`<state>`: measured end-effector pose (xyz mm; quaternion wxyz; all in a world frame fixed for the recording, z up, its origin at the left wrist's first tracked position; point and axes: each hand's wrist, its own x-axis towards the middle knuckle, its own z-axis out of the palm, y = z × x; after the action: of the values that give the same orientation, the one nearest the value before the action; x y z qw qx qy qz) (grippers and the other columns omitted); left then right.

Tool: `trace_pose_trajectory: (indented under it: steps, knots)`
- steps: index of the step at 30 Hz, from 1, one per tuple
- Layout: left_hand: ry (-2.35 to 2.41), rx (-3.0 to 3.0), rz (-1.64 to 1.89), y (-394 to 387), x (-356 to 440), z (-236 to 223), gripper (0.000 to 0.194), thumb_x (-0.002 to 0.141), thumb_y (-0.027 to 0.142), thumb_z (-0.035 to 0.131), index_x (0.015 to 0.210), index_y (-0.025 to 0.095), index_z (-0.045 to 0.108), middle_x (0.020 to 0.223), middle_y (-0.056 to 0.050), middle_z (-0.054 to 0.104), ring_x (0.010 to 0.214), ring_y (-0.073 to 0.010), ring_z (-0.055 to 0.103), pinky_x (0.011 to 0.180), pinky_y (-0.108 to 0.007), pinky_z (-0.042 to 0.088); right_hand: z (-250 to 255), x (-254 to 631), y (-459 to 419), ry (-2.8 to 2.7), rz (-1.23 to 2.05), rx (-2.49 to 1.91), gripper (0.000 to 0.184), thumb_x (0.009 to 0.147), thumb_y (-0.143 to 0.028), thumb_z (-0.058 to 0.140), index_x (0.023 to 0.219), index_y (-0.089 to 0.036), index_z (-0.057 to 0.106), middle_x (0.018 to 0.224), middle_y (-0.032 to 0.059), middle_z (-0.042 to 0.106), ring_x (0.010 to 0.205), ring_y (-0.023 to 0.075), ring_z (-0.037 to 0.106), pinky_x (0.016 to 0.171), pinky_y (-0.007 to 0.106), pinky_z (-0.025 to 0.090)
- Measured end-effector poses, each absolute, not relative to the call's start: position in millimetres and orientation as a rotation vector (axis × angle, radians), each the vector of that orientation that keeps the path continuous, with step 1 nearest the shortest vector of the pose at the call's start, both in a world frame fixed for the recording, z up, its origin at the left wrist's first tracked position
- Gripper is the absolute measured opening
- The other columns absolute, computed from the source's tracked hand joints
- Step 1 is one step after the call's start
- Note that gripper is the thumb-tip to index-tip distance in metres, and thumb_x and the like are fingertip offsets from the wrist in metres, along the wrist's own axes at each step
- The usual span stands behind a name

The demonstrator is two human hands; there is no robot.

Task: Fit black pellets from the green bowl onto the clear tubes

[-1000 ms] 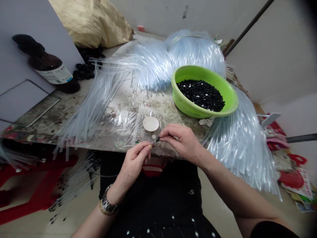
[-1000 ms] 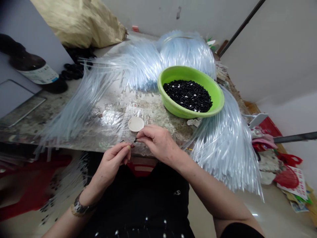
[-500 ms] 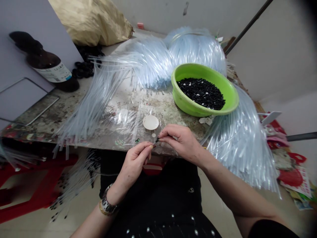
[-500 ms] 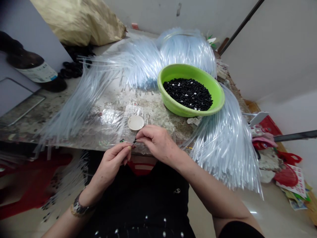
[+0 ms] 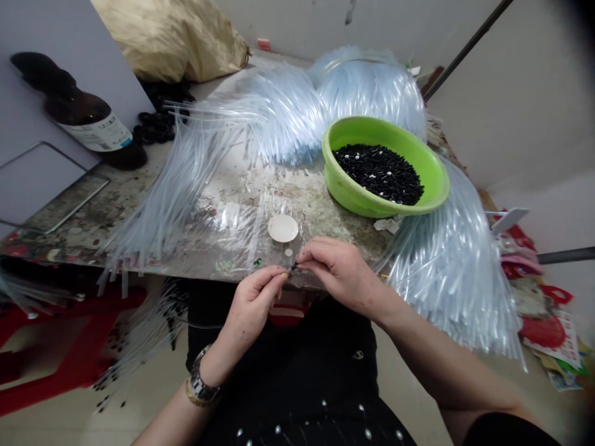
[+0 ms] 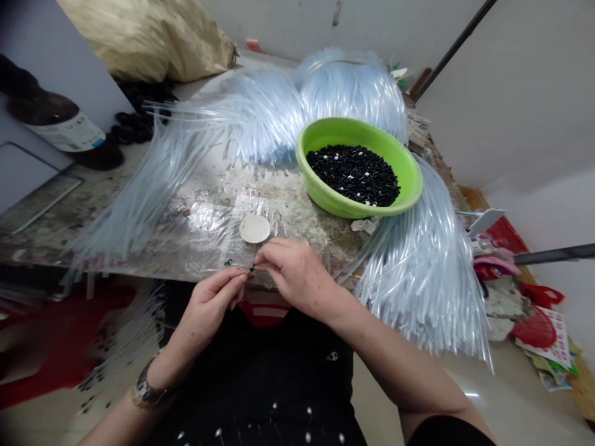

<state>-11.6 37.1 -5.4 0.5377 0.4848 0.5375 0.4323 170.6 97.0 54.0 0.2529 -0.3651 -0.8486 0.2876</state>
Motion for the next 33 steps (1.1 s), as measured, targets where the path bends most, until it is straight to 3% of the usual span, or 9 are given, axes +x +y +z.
trace_pose_trajectory:
  steps: [7, 16, 25, 30, 33]
  knots:
    - [1.330, 1.311, 1.079, 38.0, -11.9, -3.7, 0.013, 0.087, 0.026, 0.061, 0.087, 0.019, 0.073, 0.087, -0.003, 0.071, 0.082, -0.0178, 0.062, 0.078, -0.027, 0.047, 52.9, 171.7, 91.0, -2.388, 0.715, -1.007, 0.014, 0.091, -0.009, 0.054, 0.080, -0.015, 0.061, 0.077, 0.0035, 0.060, 0.074, 0.0154, 0.056, 0.068, 0.026, 0.042]
    - [1.312, 1.252, 1.001, 34.7, -11.5, 1.2, 0.015, 0.088, 0.026, 0.060, 0.083, 0.019, 0.072, 0.086, -0.004, 0.071, 0.082, -0.0186, 0.062, 0.079, -0.028, 0.047, 38.8, 169.7, 81.0, -2.211, 0.764, -1.052, 0.014, 0.089, -0.009, 0.056, 0.078, -0.018, 0.059, 0.077, 0.0024, 0.064, 0.073, 0.0146, 0.059, 0.069, 0.026, 0.045]
    - [1.326, 1.264, 0.986, 36.0, -8.7, -0.9, 0.016, 0.087, 0.026, 0.059, 0.079, 0.018, 0.070, 0.078, -0.002, 0.067, 0.071, -0.0161, 0.056, 0.070, -0.026, 0.044, 28.2, 167.5, 69.8, -2.144, 0.718, -1.074, 0.015, 0.090, -0.010, 0.054, 0.078, -0.017, 0.060, 0.074, 0.0033, 0.064, 0.068, 0.0142, 0.058, 0.066, 0.026, 0.045]
    - [1.285, 1.172, 0.909, 36.0, -8.6, -0.6, 0.019, 0.088, 0.033, 0.059, 0.082, 0.019, 0.070, 0.068, 0.000, 0.059, 0.061, -0.0139, 0.047, 0.056, -0.023, 0.038, 27.1, 171.8, 75.6, -2.036, 0.930, -1.099, 0.012, 0.087, -0.013, 0.061, 0.077, -0.018, 0.064, 0.076, 0.0015, 0.068, 0.073, 0.0139, 0.063, 0.070, 0.025, 0.048]
    - [1.257, 1.134, 0.887, 35.8, -8.5, 2.0, 0.021, 0.089, 0.035, 0.058, 0.084, 0.018, 0.070, 0.065, 0.001, 0.053, 0.058, -0.0124, 0.042, 0.050, -0.022, 0.034, 30.2, 176.1, 79.4, -1.959, 1.086, -1.147, 0.009, 0.087, -0.014, 0.060, 0.087, -0.018, 0.068, 0.079, 0.0007, 0.071, 0.072, 0.0136, 0.065, 0.068, 0.024, 0.050]
